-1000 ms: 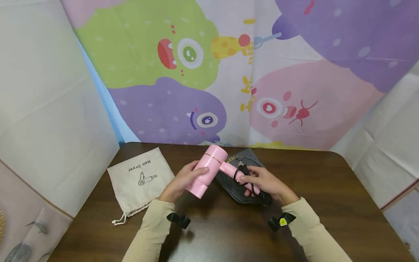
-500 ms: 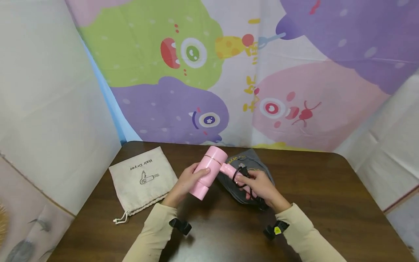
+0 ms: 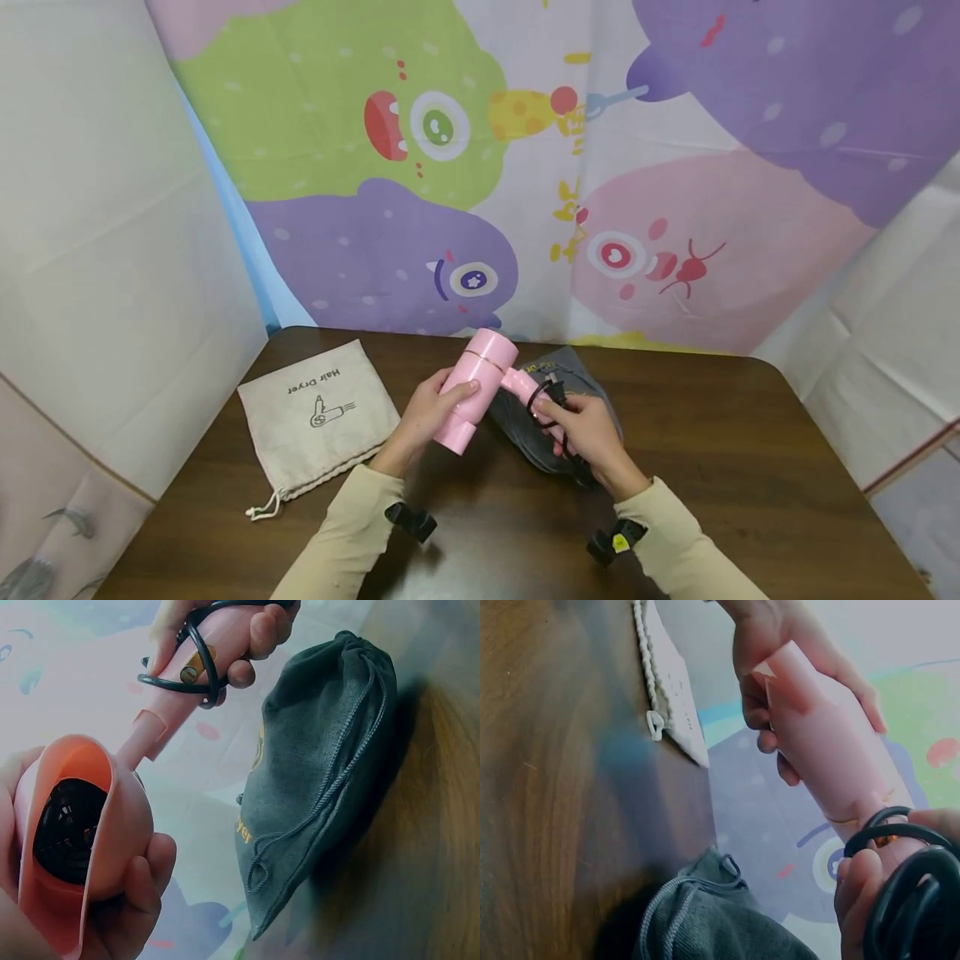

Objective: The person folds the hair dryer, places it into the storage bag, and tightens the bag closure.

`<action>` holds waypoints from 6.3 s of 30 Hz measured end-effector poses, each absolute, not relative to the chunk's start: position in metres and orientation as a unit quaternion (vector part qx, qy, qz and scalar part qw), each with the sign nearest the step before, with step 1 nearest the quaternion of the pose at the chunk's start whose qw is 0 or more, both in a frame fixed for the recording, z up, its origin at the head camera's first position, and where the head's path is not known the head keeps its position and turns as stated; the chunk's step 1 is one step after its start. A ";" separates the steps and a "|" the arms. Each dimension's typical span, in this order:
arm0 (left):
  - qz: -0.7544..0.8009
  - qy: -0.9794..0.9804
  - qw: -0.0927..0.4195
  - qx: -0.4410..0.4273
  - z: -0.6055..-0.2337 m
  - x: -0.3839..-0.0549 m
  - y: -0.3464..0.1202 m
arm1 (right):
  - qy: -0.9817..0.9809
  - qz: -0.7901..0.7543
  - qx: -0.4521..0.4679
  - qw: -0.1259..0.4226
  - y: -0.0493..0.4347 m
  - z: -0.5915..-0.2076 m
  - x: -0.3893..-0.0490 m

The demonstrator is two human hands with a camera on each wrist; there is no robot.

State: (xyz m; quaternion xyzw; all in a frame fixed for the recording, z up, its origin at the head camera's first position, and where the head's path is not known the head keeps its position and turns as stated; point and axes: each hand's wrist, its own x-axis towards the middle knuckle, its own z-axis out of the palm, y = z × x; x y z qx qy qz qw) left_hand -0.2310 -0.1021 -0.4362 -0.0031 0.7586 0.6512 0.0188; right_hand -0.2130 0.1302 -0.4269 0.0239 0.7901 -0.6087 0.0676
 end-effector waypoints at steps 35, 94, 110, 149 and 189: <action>0.697 0.710 -0.071 -0.075 -0.451 -0.215 -0.048 | 0.707 -0.700 0.099 -0.021 0.083 -0.439 -0.205; 0.766 0.624 -0.113 -0.103 -0.447 -0.212 -0.047 | 0.763 -0.645 -0.008 0.042 0.098 -0.433 -0.208; 0.783 0.606 -0.098 -0.096 -0.451 -0.210 -0.049 | 0.766 -0.638 -0.012 0.071 0.102 -0.436 -0.207; 0.785 0.611 -0.075 -0.077 -0.449 -0.220 -0.093 | 0.694 -0.700 -0.054 0.159 0.124 -0.434 -0.201; 0.660 0.746 0.088 -0.030 -0.460 -0.197 -0.145 | 0.779 -0.618 -0.018 0.108 0.128 -0.440 -0.203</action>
